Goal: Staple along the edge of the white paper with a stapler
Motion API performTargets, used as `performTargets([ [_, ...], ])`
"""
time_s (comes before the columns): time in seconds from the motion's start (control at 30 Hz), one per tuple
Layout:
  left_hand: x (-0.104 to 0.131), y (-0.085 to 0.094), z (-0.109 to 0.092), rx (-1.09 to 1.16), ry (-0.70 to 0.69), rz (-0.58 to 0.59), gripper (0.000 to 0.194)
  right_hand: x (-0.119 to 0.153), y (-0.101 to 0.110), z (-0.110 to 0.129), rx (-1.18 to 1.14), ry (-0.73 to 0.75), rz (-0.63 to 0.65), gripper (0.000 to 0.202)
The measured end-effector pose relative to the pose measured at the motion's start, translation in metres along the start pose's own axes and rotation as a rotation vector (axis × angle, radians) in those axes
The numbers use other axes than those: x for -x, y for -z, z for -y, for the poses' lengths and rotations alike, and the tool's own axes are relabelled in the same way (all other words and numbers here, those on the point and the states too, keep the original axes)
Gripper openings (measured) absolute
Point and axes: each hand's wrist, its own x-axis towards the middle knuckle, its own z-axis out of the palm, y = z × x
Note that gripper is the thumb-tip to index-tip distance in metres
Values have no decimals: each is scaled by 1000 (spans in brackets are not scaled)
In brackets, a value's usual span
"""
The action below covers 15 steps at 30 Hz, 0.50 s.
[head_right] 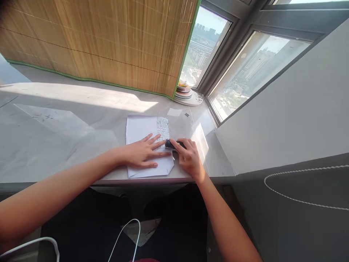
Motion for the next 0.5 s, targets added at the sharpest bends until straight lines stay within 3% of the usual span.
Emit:
performTargets([
  [0.5,-1,1,-2,21,19,-4,63,-1,3,1,-40,2,-4,62],
])
